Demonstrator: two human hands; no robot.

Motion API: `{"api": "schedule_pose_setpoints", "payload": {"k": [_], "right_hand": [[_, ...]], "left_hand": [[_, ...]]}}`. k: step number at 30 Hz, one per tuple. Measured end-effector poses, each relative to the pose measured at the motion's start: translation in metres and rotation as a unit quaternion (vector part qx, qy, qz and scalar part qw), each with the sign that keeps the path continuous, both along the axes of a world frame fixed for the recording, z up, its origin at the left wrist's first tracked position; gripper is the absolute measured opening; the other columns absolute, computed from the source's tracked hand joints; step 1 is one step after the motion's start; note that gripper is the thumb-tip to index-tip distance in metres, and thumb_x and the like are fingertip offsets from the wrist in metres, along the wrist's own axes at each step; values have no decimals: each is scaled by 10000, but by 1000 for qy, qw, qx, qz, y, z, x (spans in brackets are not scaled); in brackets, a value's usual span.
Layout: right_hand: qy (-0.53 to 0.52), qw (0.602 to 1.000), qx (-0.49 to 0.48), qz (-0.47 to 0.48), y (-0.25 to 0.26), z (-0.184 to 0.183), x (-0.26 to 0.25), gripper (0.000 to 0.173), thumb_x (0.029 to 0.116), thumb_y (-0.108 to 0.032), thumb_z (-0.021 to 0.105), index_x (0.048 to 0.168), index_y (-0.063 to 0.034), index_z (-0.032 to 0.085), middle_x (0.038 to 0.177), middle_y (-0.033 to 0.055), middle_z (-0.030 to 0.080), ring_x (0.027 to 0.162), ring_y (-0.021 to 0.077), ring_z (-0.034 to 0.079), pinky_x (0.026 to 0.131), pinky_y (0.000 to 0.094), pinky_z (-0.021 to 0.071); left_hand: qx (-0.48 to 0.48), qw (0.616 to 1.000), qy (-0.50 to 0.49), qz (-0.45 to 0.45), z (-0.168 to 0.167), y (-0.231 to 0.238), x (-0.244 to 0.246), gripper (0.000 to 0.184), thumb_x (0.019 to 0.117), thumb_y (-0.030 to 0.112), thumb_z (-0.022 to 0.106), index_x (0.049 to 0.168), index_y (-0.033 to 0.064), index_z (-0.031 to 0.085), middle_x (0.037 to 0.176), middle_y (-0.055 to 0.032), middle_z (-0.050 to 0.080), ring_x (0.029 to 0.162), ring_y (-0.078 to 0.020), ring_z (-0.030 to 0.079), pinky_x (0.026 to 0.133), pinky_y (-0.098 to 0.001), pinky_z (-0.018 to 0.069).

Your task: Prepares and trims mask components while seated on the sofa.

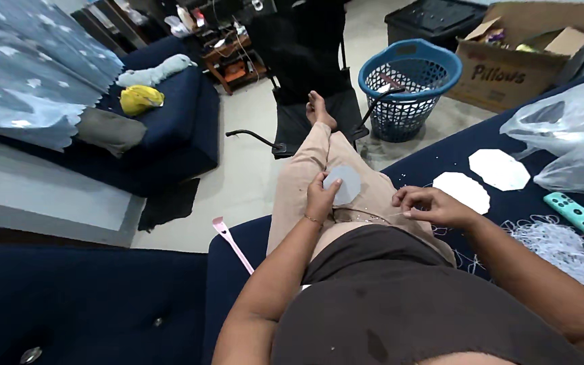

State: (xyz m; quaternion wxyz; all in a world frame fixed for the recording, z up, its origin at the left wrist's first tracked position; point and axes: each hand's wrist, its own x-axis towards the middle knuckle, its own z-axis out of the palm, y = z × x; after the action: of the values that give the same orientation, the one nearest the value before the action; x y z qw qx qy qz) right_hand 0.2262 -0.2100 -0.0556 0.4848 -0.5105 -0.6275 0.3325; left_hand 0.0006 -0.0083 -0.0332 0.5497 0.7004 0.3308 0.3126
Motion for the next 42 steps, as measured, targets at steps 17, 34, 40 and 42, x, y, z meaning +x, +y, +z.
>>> {"api": "schedule_pose_setpoints", "payload": {"k": [17,34,40,42], "right_hand": [[230,972,39,7,40,52,-43,67,934,-157,697,913,-127,754,817,-47,717,610,11,603,552,181,508],[-129,962,145,-193,33,82,-30,167,931,-20,618,1006,4,766,942,64,740,746,96,688,694,263,600],[-450,854,192,-179,20,90,-25,236,858,123,598,970,3,769,963,202,740,925,392,727,796,541,593],[-388,864,281,-157,10,102,-30,240,911,-12,562,981,-55,788,962,117,756,901,259,721,803,396,594]], "left_hand": [[63,994,8,-86,16,-9,8,271,926,55,682,1153,-83,626,1045,-152,695,934,-146,686,880,-340,577],[85,994,-48,-48,17,-9,9,319,938,23,657,1225,-104,602,1135,-193,685,1008,-174,690,929,-345,572],[94,994,-38,-41,20,-9,8,291,941,17,653,1202,-106,616,1105,-190,694,980,-162,694,917,-337,572],[88,995,-35,-39,19,-10,8,286,942,19,651,1199,-103,620,1107,-188,694,982,-158,693,919,-335,571]]}}
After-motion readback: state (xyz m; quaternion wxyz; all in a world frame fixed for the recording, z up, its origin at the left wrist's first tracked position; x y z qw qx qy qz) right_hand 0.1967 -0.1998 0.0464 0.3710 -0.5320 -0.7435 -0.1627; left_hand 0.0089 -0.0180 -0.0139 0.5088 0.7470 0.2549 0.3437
